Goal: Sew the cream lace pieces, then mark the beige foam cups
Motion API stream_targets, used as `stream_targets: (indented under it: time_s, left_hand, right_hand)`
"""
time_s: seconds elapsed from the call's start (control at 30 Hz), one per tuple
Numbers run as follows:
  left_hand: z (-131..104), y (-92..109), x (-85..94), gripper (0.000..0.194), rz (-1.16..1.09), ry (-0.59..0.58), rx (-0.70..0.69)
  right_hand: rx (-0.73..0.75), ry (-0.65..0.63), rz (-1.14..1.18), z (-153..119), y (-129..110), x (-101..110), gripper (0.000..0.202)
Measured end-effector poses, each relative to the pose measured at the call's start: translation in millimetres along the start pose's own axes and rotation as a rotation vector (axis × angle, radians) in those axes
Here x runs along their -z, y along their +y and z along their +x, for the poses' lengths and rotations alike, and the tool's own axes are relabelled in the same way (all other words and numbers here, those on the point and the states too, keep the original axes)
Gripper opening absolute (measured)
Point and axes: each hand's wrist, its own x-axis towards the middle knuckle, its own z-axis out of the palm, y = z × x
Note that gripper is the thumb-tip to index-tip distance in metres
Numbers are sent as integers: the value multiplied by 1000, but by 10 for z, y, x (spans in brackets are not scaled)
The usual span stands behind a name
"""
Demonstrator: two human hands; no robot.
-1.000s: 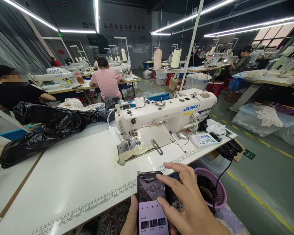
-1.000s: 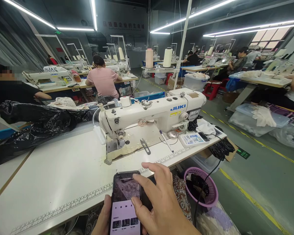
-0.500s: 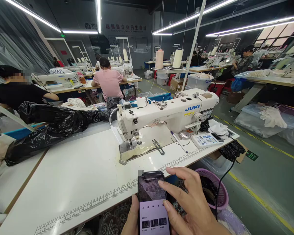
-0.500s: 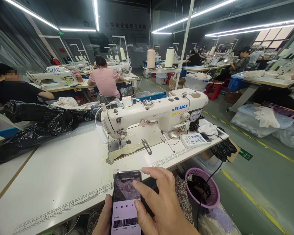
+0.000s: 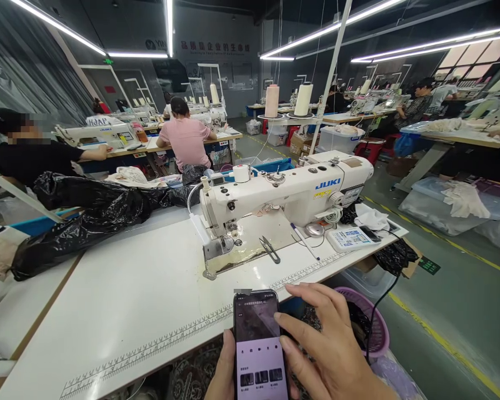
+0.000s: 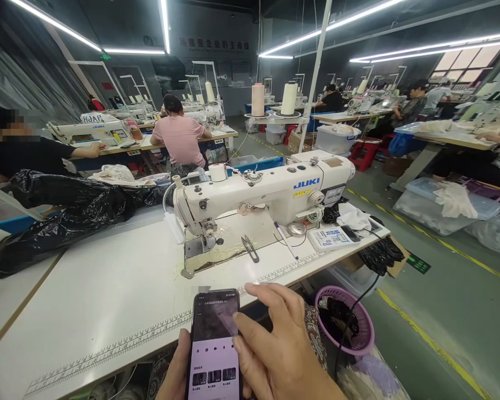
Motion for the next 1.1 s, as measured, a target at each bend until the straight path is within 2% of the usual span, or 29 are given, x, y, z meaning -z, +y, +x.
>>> stream_targets:
  time_s: [0.1, 0.23, 0.33, 0.43, 0.5, 0.63, 0.8, 0.93, 1.03, 1.1]
  left_hand:
    - [2, -18, 14, 91, 35, -55, 39]
    - [37, -36, 32, 94, 25, -88, 27]
    - [40, -31, 44, 78, -15, -38, 5]
    - [19, -11, 50, 49, -33, 8, -48]
    - [7, -1, 47, 41, -41, 25, -77]
    - [8, 7, 24, 40, -53, 44, -111]
    - [30, 32, -13, 38, -55, 52, -136]
    - [46, 50, -36, 37, -45, 52, -143]
    - [57, 49, -49, 38, -34, 50, -143]
    - [62, 44, -52, 40, -25, 48, -143]
  right_hand:
    - [0, -26, -17, -18, 25, 53, 26]
    - [-36, -18, -6, -80, 32, 66, 28]
    - [-48, -9, -4, -104, 40, 51, 31]
    - [10, 3, -9, -93, 44, 7, 35]
    - [50, 23, -4, -77, 37, -41, 35]
    - [81, 26, -1, -43, 5, -103, 31]
    - [34, 3, 25, -13, -19, 17, 15]
    - [38, -15, 18, -31, -3, 79, 14]
    - [57, 11, 10, -46, 20, 30, 15]
    - [80, 4, -8, -40, 32, -11, 24]
